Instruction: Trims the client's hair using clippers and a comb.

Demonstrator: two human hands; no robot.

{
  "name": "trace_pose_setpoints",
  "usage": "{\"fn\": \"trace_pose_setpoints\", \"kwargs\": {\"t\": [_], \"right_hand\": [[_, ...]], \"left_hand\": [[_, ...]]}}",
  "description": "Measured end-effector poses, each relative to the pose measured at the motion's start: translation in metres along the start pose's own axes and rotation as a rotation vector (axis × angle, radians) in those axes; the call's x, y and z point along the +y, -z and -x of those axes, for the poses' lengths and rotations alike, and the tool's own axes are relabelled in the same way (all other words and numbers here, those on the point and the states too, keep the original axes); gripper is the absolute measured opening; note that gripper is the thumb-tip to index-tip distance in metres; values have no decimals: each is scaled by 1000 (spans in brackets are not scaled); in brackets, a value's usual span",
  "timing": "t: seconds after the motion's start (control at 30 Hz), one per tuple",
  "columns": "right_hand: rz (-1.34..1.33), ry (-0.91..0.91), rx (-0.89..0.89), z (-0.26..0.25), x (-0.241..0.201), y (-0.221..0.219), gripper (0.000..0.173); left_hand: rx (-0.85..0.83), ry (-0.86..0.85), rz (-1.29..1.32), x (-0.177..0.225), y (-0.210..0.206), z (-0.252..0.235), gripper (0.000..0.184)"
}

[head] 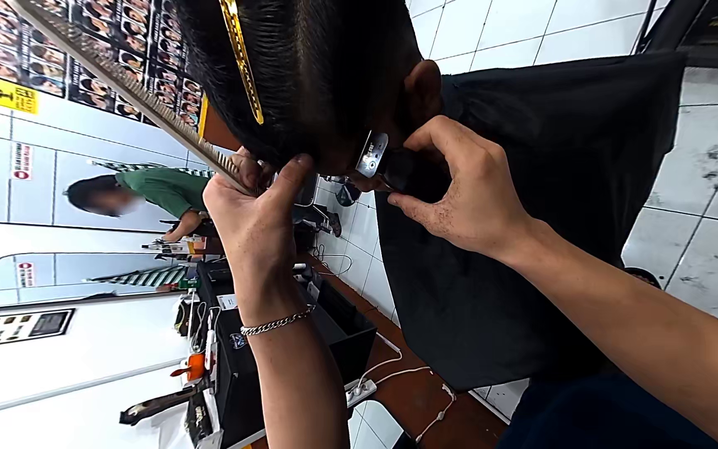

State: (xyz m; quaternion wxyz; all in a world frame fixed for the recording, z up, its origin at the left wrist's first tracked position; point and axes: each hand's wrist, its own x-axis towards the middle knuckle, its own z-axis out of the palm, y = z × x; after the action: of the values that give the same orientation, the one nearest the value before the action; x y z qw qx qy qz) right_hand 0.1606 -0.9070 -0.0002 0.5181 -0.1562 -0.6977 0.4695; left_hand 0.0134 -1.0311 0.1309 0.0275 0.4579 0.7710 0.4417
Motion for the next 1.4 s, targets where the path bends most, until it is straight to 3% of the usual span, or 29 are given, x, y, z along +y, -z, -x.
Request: {"fn": "trace_pose_setpoints", "kwargs": {"t": [0.47, 1.4], "right_hand": [[-63, -80, 16, 6, 8, 1, 40], [-82, -51, 12, 3, 5, 0, 41]], "left_hand": [[-8, 1, -1, 0, 0, -1, 20], [9, 4, -4, -1, 0, -1, 20]]}}
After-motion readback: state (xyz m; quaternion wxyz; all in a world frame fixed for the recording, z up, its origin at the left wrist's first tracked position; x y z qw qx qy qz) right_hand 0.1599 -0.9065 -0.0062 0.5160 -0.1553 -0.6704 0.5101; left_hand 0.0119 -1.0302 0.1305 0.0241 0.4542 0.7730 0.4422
